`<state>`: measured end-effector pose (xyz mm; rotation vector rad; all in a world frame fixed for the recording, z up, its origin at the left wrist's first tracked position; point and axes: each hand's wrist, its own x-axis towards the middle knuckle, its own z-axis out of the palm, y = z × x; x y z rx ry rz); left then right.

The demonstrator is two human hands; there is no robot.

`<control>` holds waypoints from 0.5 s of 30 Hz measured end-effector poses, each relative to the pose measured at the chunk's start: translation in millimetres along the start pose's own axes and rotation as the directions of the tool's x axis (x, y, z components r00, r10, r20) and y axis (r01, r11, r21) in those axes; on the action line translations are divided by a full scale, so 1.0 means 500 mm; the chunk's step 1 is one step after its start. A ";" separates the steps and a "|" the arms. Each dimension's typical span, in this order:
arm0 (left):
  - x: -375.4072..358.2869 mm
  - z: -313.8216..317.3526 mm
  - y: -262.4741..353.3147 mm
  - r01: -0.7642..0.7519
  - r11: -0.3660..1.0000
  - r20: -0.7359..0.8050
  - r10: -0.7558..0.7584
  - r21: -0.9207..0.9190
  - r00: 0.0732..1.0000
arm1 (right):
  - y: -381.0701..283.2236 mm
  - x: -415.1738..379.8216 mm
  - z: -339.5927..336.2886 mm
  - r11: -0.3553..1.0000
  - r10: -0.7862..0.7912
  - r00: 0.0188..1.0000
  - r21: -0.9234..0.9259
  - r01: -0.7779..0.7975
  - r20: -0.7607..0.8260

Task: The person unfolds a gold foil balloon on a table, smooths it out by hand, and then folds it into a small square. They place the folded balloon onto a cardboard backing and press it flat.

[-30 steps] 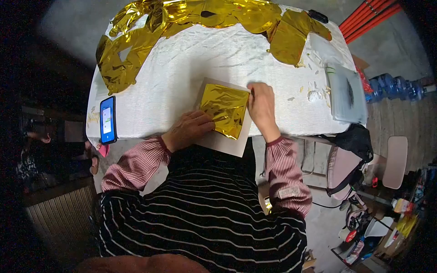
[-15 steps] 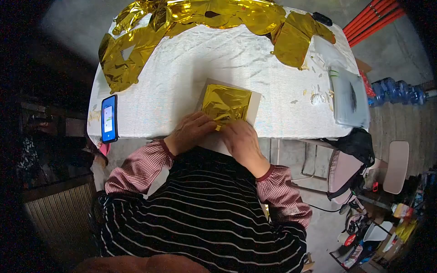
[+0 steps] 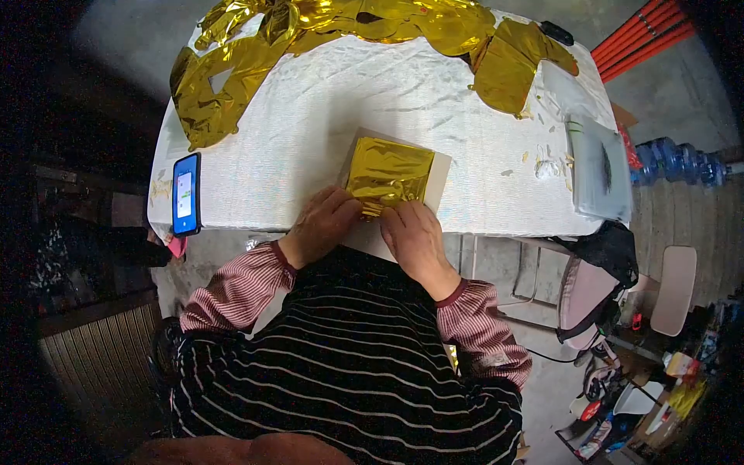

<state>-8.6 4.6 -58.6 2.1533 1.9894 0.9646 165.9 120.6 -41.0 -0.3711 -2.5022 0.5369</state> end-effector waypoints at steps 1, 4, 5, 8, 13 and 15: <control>0.001 -0.001 -0.001 0.013 1.000 0.016 -0.012 -0.016 1.000 | 0.000 0.000 0.000 1.000 0.011 1.000 0.011 -0.011 0.002; 0.006 -0.012 -0.005 0.002 0.999 0.019 -0.001 -0.048 1.000 | 0.000 0.001 0.000 0.999 0.021 1.000 0.026 -0.021 -0.002; 0.008 -0.015 -0.006 -0.023 0.997 0.008 0.024 -0.067 1.000 | 0.000 0.001 0.000 0.999 0.024 1.000 0.028 -0.024 -0.007; 0.011 -0.019 -0.010 -0.072 0.993 0.016 0.074 -0.093 0.997 | 0.000 -0.003 0.003 0.999 0.038 0.999 0.002 -0.038 0.000; 0.022 -0.027 -0.004 -0.075 0.997 0.088 0.073 0.024 0.994 | 0.001 -0.004 0.004 0.999 0.036 0.999 0.018 -0.036 -0.004; 0.024 -0.023 -0.002 -0.060 0.997 0.083 0.057 0.038 0.995 | 0.001 -0.006 0.003 0.998 0.054 0.999 0.011 -0.054 0.004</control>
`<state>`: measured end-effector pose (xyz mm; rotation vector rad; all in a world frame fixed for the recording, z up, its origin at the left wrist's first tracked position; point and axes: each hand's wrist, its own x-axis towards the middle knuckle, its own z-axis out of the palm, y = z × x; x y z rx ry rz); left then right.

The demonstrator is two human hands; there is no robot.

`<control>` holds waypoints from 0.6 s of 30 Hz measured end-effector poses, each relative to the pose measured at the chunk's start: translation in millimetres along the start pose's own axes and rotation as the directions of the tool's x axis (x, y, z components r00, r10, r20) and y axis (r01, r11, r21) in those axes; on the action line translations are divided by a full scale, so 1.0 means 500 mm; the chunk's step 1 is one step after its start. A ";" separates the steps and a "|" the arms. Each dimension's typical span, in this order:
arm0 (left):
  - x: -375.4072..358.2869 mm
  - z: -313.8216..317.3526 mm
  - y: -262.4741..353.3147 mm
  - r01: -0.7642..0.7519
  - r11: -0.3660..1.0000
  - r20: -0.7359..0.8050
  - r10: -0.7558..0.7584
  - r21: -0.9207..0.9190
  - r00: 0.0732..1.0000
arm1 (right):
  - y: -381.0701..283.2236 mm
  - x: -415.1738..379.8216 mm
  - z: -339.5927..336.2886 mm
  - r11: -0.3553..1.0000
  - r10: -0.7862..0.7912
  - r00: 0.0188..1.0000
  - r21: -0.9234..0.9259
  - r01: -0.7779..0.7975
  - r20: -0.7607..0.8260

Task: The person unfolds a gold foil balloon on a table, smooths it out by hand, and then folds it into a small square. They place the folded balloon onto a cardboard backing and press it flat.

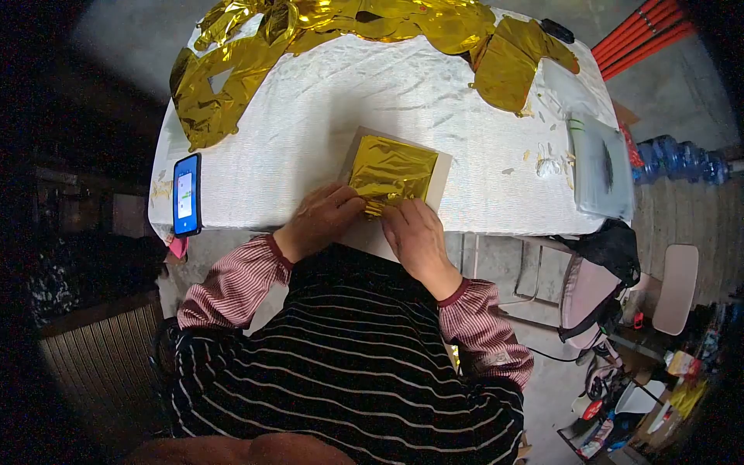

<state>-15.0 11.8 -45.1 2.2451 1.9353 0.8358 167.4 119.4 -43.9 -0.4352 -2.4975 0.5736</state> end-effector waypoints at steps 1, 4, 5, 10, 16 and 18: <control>0.000 0.002 0.000 0.006 1.000 -0.008 -0.006 -0.012 1.000 | 0.000 0.000 0.000 1.000 -0.002 1.000 0.007 0.002 0.000; -0.001 0.004 0.003 0.002 0.999 -0.058 -0.005 -0.051 0.998 | -0.001 0.001 -0.004 1.000 -0.004 1.000 0.023 0.004 -0.005; -0.002 0.004 0.003 -0.009 0.997 -0.099 0.002 -0.076 0.995 | -0.001 0.002 -0.004 0.999 -0.005 1.000 0.031 0.005 -0.010; -0.002 0.005 -0.001 0.002 0.997 -0.073 -0.008 -0.082 0.997 | -0.003 0.004 -0.008 0.997 0.001 1.000 0.078 0.001 -0.025; 0.001 0.011 0.001 -0.037 0.999 -0.084 0.037 0.001 0.996 | -0.002 0.000 0.000 0.997 0.019 0.999 0.073 -0.016 -0.038; 0.001 0.013 0.001 -0.055 0.998 -0.102 0.058 0.025 0.993 | -0.002 -0.002 0.002 0.997 0.025 0.999 0.067 -0.023 -0.030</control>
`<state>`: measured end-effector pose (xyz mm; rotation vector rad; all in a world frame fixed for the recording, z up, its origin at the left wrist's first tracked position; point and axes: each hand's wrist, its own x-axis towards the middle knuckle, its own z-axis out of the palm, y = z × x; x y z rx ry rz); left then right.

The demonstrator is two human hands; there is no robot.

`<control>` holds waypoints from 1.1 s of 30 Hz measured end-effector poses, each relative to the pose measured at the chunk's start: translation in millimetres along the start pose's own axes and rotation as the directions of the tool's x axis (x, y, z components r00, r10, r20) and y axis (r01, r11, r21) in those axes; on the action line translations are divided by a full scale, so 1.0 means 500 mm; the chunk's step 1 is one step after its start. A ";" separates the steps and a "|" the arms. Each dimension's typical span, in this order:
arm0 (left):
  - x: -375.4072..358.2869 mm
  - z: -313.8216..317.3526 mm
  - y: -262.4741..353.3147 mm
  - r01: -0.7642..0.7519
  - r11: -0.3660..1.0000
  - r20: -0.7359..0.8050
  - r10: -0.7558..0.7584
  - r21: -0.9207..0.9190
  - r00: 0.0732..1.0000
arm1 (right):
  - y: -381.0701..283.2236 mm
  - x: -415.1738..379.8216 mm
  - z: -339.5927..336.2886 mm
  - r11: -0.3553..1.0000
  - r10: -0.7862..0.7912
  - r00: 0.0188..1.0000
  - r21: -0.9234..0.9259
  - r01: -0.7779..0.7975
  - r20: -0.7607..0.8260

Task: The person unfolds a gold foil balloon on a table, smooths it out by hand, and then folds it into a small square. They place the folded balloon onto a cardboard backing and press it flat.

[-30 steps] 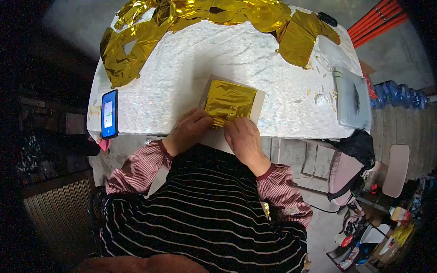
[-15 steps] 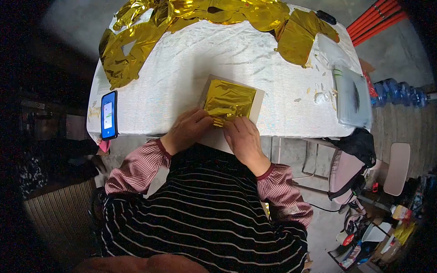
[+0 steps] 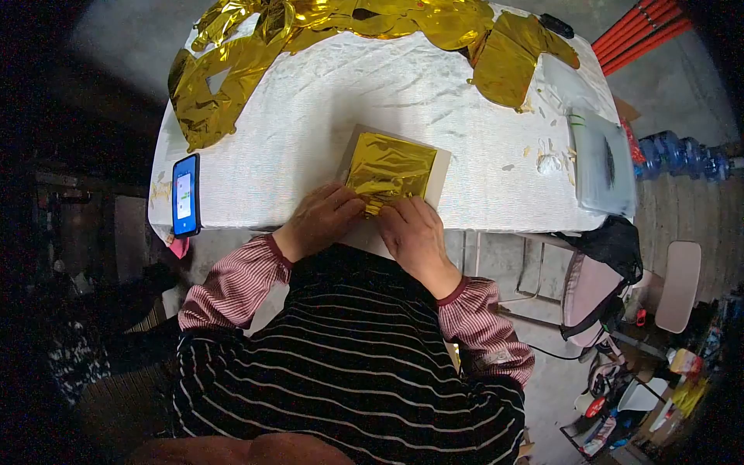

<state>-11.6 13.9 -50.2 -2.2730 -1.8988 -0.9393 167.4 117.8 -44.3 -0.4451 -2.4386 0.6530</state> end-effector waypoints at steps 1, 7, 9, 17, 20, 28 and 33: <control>0.000 0.002 -0.001 0.000 1.000 -0.004 0.000 0.008 1.000 | 0.000 0.001 -0.001 1.000 -0.021 1.000 -0.017 0.021 0.015; -0.001 0.002 -0.001 -0.009 1.000 0.013 0.009 0.004 1.000 | 0.001 -0.001 -0.001 0.996 -0.032 0.996 -0.079 0.038 0.079; -0.002 -0.002 -0.001 -0.021 1.000 0.020 0.021 0.007 1.000 | -0.001 -0.001 -0.002 0.996 -0.030 0.996 -0.078 0.037 0.088; -0.012 -0.034 -0.009 -0.054 0.998 0.122 0.056 -0.024 0.991 | -0.008 -0.006 -0.015 0.991 -0.041 0.991 -0.120 0.057 0.131; -0.013 -0.050 -0.001 -0.009 0.997 0.168 0.022 -0.076 0.986 | -0.012 -0.009 -0.016 0.992 -0.058 0.995 -0.105 0.066 0.078; -0.031 -0.028 0.004 0.043 0.999 0.162 -0.043 0.002 0.986 | -0.031 -0.043 -0.031 0.992 -0.049 0.992 -0.114 0.063 0.117; -0.044 0.006 0.084 0.219 0.968 0.077 -0.229 0.124 0.970 | -0.041 -0.077 -0.019 0.993 0.025 0.990 -0.116 -0.009 0.136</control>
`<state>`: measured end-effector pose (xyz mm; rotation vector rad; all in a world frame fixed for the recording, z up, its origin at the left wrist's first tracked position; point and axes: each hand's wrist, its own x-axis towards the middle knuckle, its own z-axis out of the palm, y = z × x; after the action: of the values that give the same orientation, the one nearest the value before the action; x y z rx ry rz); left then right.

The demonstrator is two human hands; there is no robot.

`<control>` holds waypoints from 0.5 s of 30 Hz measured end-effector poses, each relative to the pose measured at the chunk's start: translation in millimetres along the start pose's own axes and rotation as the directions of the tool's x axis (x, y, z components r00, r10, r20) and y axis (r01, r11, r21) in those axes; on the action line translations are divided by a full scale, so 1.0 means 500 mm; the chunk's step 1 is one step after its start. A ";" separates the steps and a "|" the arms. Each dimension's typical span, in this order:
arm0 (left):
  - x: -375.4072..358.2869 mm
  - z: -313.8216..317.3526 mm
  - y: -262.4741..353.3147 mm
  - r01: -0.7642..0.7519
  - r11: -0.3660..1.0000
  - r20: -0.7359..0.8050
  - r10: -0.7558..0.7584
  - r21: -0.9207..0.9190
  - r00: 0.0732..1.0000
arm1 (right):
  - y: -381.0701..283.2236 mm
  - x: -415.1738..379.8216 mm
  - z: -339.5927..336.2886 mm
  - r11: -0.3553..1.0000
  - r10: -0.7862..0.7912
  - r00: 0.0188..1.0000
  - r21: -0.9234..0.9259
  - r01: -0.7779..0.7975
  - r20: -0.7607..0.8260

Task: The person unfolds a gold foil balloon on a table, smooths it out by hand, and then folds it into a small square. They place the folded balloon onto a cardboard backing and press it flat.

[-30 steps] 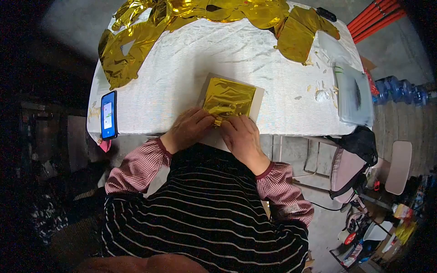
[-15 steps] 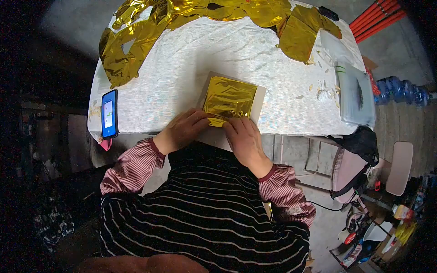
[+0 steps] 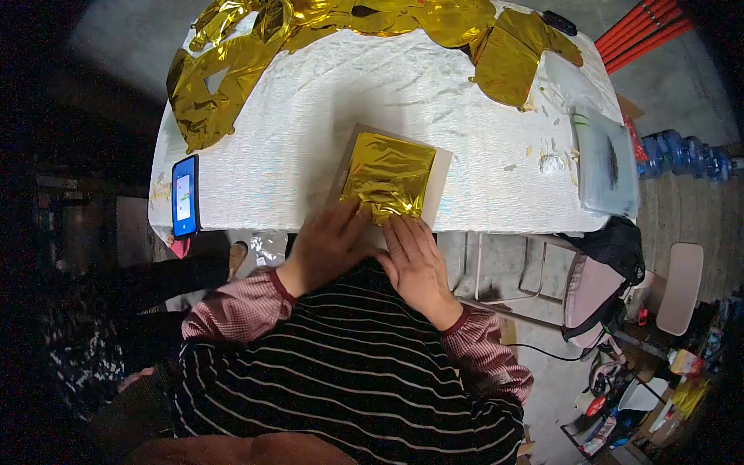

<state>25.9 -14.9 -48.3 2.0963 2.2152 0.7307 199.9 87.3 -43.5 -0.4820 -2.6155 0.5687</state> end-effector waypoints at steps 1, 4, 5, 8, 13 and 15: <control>-0.002 -0.003 0.012 0.005 0.999 -0.006 -0.005 0.035 1.000 | -0.004 -0.004 0.001 0.999 0.024 0.999 -0.035 -0.023 0.031; -0.011 -0.003 0.018 0.010 0.997 0.022 -0.012 0.080 1.000 | -0.010 -0.009 -0.007 0.995 0.060 0.994 -0.082 -0.052 0.097; -0.014 -0.002 0.016 0.007 0.996 0.052 -0.012 0.089 0.999 | -0.011 -0.011 -0.012 0.994 0.070 0.989 -0.097 -0.058 0.129; -0.020 0.019 -0.002 -0.067 0.977 0.008 0.067 0.202 0.998 | -0.009 -0.016 -0.024 0.998 0.063 0.987 -0.034 -0.059 0.148; -0.020 0.024 -0.011 -0.099 0.973 -0.014 0.104 0.207 0.994 | 0.019 0.115 -0.045 0.999 0.008 0.988 -0.035 -0.003 0.153; -0.022 0.032 -0.016 -0.101 0.974 -0.025 0.108 0.201 0.994 | 0.027 0.164 -0.024 0.996 -0.037 0.982 -0.067 0.050 0.186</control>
<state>24.6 -20.2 -68.6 2.3243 2.3002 0.5750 138.9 136.3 -13.4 -0.4098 -2.8237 0.5301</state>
